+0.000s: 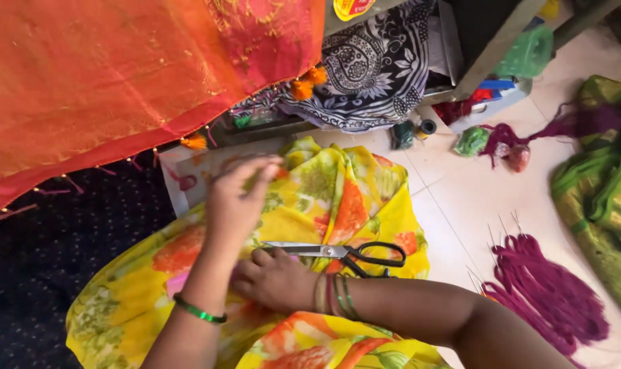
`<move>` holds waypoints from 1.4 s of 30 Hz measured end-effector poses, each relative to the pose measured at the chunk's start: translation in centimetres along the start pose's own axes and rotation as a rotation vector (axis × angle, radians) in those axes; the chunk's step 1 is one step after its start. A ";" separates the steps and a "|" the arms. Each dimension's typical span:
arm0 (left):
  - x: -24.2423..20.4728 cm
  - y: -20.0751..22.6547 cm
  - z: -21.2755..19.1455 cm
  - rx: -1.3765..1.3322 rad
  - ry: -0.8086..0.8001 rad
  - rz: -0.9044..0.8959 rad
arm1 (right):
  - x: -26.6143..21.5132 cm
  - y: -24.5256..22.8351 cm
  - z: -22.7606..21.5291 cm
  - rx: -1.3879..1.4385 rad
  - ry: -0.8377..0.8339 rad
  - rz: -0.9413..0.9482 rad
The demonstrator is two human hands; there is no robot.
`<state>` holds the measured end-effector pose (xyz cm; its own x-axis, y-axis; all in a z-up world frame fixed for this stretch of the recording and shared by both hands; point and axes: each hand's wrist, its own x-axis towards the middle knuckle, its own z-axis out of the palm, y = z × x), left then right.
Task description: The recorder is tying and trimming decorative tassels along the edge of an orange and red fabric using a comb and scissors.
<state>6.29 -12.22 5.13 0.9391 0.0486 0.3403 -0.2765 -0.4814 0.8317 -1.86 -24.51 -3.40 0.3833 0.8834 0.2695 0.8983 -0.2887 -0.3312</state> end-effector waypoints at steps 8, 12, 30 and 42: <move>4.0 5.3 6.2 -0.025 -0.135 0.287 | 2.3 0.7 4.8 0.161 0.078 0.136; 6.6 9.7 10.7 -0.076 -0.077 0.538 | 0.9 0.8 8.0 0.832 0.091 0.275; -5.1 -4.6 16.8 -0.092 -0.229 0.178 | -21.8 9.2 -15.3 0.415 0.243 1.037; -6.1 -7.0 17.9 -0.148 -0.113 0.167 | -18.3 10.9 -10.0 -0.200 0.098 1.124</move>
<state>6.11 -24.83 -10.59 0.8924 -0.1233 0.4340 -0.4488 -0.3406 0.8262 3.07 -47.52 -2.92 0.9981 0.0589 -0.0159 0.0520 -0.9579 -0.2823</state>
